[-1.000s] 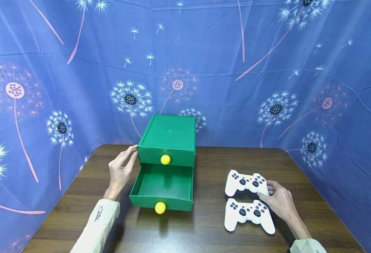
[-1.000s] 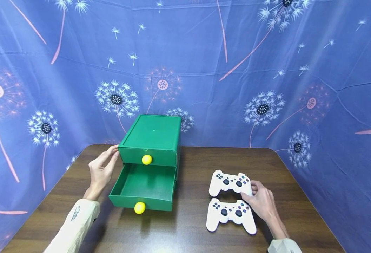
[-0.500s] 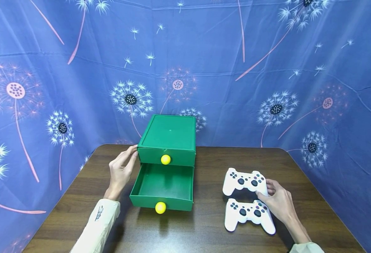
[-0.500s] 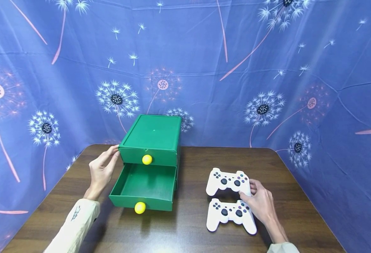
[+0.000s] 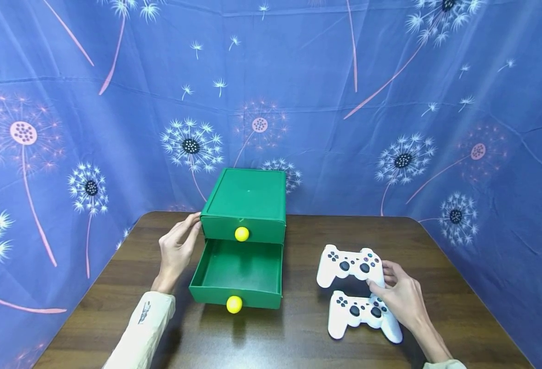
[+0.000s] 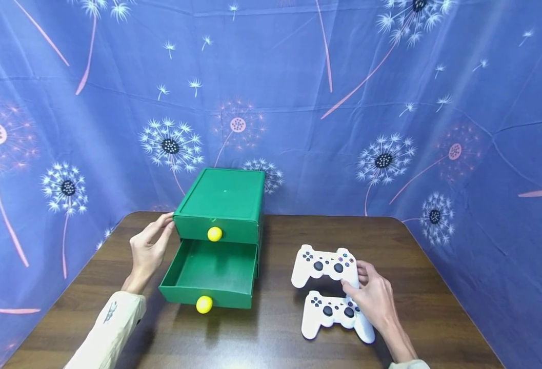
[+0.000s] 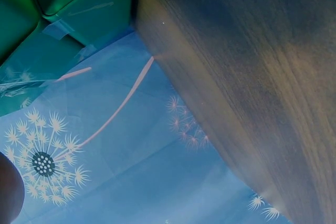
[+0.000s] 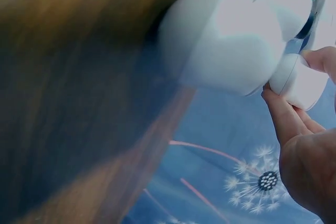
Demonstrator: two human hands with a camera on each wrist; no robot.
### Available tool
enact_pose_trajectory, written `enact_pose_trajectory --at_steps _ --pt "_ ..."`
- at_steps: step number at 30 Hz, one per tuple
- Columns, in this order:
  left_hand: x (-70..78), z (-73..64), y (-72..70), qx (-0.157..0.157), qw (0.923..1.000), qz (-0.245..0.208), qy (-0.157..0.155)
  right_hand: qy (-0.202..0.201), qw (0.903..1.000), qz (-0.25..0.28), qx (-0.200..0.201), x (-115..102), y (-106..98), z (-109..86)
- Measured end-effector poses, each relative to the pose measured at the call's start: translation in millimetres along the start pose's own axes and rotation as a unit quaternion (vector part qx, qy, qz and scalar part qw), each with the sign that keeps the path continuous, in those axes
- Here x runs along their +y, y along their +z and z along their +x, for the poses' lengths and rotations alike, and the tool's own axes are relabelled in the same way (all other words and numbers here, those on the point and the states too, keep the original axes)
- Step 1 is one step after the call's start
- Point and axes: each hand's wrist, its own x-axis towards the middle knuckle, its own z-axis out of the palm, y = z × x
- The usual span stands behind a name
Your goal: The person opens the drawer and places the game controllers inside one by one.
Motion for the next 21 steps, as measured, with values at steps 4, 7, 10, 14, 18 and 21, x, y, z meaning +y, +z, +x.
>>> enact_pose_trajectory --at_steps 4,7,10,14,18,21 --pt "0.1 -0.4 -0.7 -0.001 1.0000 0.000 0.002 -0.011 0.9999 0.012 0.002 -11 0 -1.3" --pt "-0.1 -0.3 -0.3 -0.001 1.0000 -0.002 0.004 -0.012 0.9996 0.024 0.001 -21 0 -1.9" --pt "-0.4 -0.4 0.4 0.000 1.0000 -0.004 0.004 -0.009 0.9992 0.040 -0.003 -30 0 -3.2" --pt "-0.7 -0.1 1.4 0.003 1.0000 -0.007 0.003 -0.011 0.9983 0.057 -0.003 -41 0 -4.6" --pt "-0.8 0.0 1.3 0.004 1.0000 -0.004 0.003 -0.025 0.9970 0.074 0.001 -49 3 -5.3" --pt "-1.1 -0.6 0.7 0.004 1.0000 0.000 0.003 -0.033 0.9959 0.084 0.000 -54 7 -5.7"
